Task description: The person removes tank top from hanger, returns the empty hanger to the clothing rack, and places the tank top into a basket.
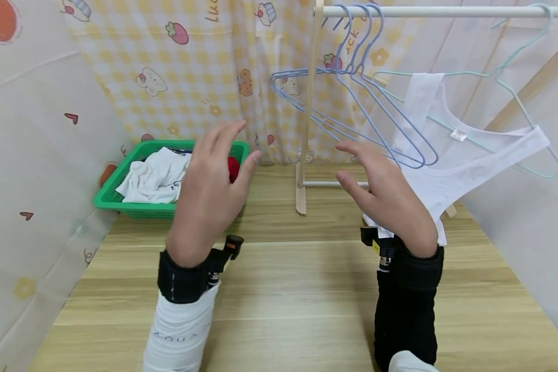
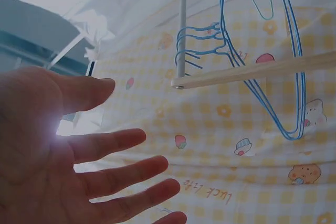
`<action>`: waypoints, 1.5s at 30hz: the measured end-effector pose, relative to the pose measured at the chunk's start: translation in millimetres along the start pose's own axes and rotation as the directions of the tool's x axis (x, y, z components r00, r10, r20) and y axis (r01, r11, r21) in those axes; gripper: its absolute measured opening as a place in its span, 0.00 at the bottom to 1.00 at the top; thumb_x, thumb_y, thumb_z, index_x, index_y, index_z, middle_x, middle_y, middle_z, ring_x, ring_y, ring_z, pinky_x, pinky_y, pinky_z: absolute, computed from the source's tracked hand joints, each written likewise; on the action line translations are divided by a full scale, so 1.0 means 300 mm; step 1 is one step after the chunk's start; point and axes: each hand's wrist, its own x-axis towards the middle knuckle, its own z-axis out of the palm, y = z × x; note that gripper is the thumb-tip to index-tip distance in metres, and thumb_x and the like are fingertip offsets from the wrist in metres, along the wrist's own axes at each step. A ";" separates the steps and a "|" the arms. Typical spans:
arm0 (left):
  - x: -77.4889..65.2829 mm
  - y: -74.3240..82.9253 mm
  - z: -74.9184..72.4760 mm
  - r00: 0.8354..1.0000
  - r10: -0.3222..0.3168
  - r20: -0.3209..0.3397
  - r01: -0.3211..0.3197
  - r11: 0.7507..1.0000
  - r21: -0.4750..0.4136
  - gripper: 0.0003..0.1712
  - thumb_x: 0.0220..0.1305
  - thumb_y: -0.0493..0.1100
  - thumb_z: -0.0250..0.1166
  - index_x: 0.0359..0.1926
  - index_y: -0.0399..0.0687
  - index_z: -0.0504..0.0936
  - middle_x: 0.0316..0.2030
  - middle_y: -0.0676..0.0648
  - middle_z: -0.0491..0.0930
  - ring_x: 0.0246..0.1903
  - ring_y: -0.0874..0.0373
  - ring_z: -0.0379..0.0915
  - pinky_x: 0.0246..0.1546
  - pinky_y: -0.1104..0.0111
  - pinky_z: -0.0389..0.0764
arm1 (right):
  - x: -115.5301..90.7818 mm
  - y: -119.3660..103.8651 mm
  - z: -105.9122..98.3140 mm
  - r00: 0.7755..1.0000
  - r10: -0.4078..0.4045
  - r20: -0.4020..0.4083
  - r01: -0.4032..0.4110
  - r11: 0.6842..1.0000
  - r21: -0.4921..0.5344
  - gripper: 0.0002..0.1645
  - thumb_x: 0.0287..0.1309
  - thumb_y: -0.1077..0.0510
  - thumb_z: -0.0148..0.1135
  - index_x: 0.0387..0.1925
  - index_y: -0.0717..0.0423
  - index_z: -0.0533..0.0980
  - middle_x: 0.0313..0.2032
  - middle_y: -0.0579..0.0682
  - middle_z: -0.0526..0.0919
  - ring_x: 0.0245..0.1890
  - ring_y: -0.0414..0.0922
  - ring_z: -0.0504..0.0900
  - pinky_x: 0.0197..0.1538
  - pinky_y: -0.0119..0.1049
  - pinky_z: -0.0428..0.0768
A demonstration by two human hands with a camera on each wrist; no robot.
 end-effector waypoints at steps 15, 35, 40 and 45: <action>-0.045 0.000 0.090 0.999 -0.012 0.040 0.014 0.998 -0.054 0.32 0.82 0.53 0.62 0.79 0.47 0.71 0.77 0.41 0.70 0.79 0.44 0.62 0.76 0.46 0.71 | 0.002 -0.017 0.002 1.000 -0.005 -0.029 0.005 1.000 -0.011 0.31 0.81 0.57 0.60 0.79 0.57 0.67 0.76 0.58 0.74 0.78 0.57 0.70 0.78 0.59 0.69; -0.055 -0.026 0.084 0.997 -0.033 0.070 0.035 0.999 -0.024 0.33 0.82 0.53 0.62 0.80 0.47 0.70 0.78 0.41 0.70 0.79 0.44 0.61 0.76 0.46 0.71 | -0.095 0.236 -0.198 0.546 0.344 -0.764 -0.307 0.930 0.200 0.30 0.71 0.60 0.55 0.73 0.51 0.75 0.70 0.43 0.78 0.69 0.38 0.75 0.71 0.28 0.71; -0.057 -0.026 0.087 0.993 -0.053 0.105 0.055 0.998 -0.024 0.34 0.82 0.54 0.61 0.81 0.48 0.69 0.78 0.43 0.69 0.80 0.46 0.60 0.77 0.46 0.71 | -0.142 0.402 -0.251 0.461 0.468 -0.754 -0.535 0.824 0.184 0.41 0.72 0.54 0.54 0.84 0.46 0.59 0.84 0.47 0.59 0.81 0.38 0.57 0.81 0.29 0.50; -0.057 -0.025 0.094 0.993 -0.041 0.113 0.044 0.999 -0.024 0.33 0.82 0.52 0.62 0.80 0.47 0.70 0.78 0.42 0.70 0.80 0.46 0.61 0.77 0.47 0.70 | -0.195 0.540 -0.298 0.420 0.545 -0.726 -0.688 0.713 0.136 0.48 0.75 0.42 0.53 0.88 0.40 0.46 0.88 0.41 0.44 0.87 0.42 0.40 0.86 0.46 0.32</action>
